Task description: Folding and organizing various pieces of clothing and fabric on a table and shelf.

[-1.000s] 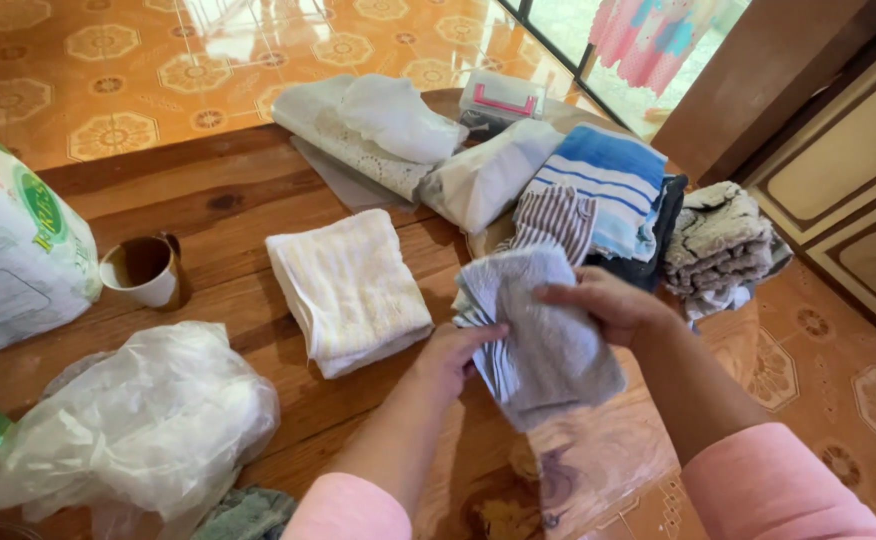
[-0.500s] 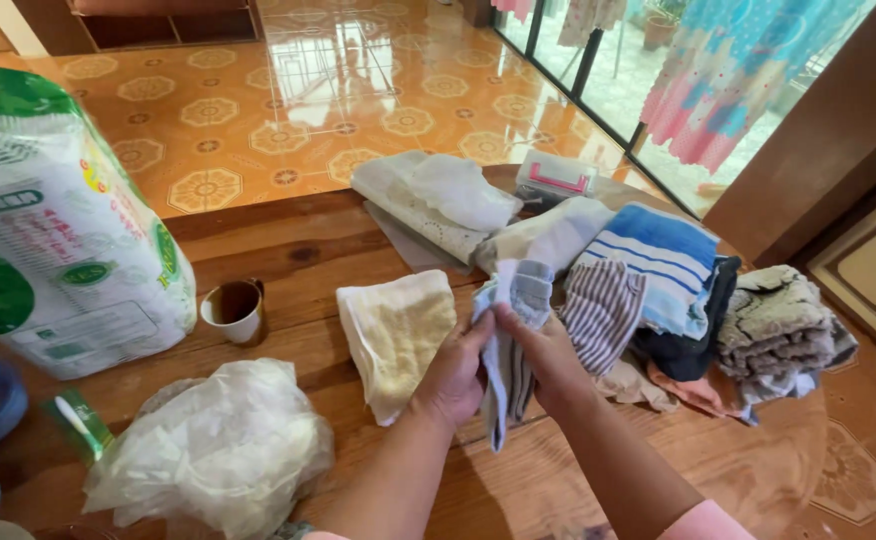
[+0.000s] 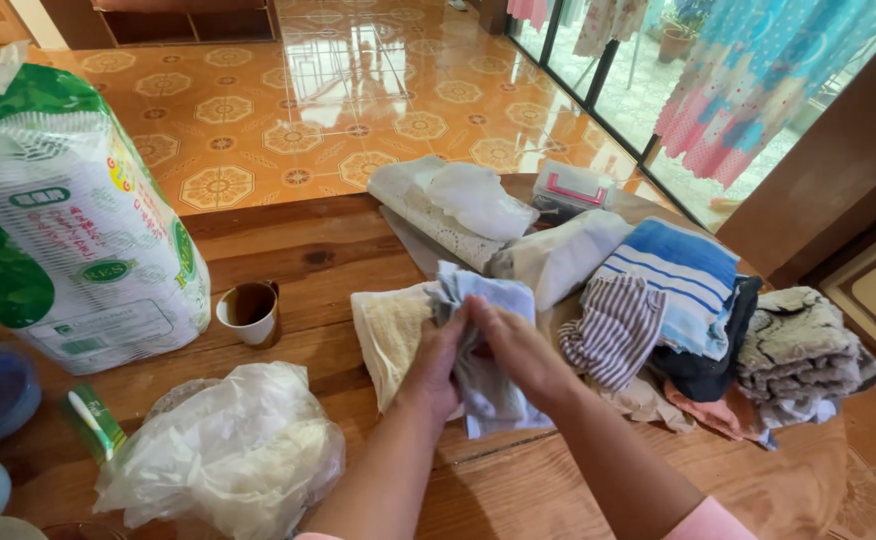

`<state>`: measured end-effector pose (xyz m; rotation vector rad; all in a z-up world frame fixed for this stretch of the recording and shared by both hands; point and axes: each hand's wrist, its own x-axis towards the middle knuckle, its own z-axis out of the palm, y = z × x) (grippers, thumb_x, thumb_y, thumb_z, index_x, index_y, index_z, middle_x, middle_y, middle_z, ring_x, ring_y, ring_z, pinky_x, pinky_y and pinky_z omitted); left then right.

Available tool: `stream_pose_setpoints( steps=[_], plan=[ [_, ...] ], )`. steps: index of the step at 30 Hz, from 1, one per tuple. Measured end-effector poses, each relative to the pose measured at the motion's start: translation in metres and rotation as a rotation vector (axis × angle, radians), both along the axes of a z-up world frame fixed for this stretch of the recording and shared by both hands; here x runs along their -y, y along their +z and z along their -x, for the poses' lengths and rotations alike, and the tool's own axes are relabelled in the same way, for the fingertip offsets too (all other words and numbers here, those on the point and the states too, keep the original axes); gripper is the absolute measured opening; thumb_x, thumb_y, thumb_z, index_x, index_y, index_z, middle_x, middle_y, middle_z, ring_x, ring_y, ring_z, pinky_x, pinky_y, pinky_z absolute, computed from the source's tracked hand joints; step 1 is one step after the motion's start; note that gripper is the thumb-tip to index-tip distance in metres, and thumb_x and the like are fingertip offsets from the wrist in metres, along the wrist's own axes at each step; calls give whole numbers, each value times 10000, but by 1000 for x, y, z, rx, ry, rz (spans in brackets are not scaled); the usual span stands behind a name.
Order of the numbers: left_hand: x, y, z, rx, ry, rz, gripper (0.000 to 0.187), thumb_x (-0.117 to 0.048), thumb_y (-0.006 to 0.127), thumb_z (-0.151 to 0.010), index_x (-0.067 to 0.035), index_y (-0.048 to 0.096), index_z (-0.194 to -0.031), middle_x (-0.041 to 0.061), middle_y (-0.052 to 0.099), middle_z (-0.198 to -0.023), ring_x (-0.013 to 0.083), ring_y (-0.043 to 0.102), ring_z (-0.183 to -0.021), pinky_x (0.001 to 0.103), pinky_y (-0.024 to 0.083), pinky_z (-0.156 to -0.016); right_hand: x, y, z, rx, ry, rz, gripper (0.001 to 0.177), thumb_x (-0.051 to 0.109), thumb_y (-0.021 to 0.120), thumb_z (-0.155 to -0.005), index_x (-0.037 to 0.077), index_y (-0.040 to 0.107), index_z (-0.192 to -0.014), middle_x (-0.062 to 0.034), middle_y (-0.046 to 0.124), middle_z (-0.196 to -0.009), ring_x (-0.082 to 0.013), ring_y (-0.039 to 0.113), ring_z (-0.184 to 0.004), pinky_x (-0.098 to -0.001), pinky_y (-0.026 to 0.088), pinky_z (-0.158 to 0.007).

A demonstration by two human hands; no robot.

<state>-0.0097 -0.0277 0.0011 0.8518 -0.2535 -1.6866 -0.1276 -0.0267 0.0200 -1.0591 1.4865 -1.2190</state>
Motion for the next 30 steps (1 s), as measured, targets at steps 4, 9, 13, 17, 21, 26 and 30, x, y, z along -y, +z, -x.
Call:
stream_pose_setpoints(
  steps=[4, 9, 13, 17, 21, 26, 30],
  plan=[
    [40, -29, -35, 249, -8, 44, 381, -57, 798, -761, -26, 658, -1114, 145, 714, -984, 293, 716, -873, 461, 586, -819, 33, -9, 10, -245, 140, 83, 372, 414, 549, -1019, 178, 711, -1257, -165, 728, -1188, -365, 683, -1100, -517, 565, -949],
    [76, -49, -77, 215, 82, 95, 335, 9, 773, -690, -41, 756, -1021, 151, 753, -917, 284, 735, -794, 460, 595, -768, 29, -9, -24, -169, 43, 25, 688, 306, 684, -948, 116, 389, -1540, -305, 626, -1278, -399, 619, -1184, -530, 514, -1002],
    [60, -110, -108, 828, -98, -133, 1004, -458, 903, -663, -62, 451, -1467, 191, 554, -1417, 332, 534, -1310, 536, 450, -1066, 55, -123, -22, -362, 189, -233, 812, 473, 813, -826, 163, 479, -1498, -310, 678, -1215, -415, 681, -1152, -537, 577, -915],
    [44, -117, -114, 1211, -154, -145, 637, -239, 699, -696, -53, 618, -1300, 213, 674, -1254, 427, 654, -1189, 538, 540, -987, 58, -149, -14, -543, 82, 65, 540, 323, 829, -785, 124, 719, -1275, -218, 760, -997, -384, 726, -1023, -514, 575, -862],
    [58, -131, -112, 1387, -164, -58, 483, -361, 707, -694, -59, 692, -1071, 226, 724, -1094, 448, 686, -1101, 549, 557, -900, 82, -139, 10, -708, 86, -79, 413, 443, 755, -852, 387, 701, -1257, -70, 775, -1113, -288, 704, -1133, -456, 568, -973],
    [58, -85, -75, 1722, 121, 647, 128, -32, 648, -837, -133, 658, -916, 86, 668, -967, 314, 685, -1027, 415, 539, -940, 78, -155, 13, -978, 13, 427, 309, 179, 757, -741, 229, 761, -1047, -58, 697, -1020, -298, 703, -951, -406, 600, -805],
    [91, -125, -46, 1811, 11, 888, 247, -59, 572, -857, -198, 686, -1027, 38, 723, -1081, 269, 716, -1072, 401, 558, -956, 89, -145, -19, -862, 139, 646, 310, 65, 654, -814, 238, 776, -1041, -1, 694, -1077, -267, 719, -1002, -373, 607, -835]
  ],
)
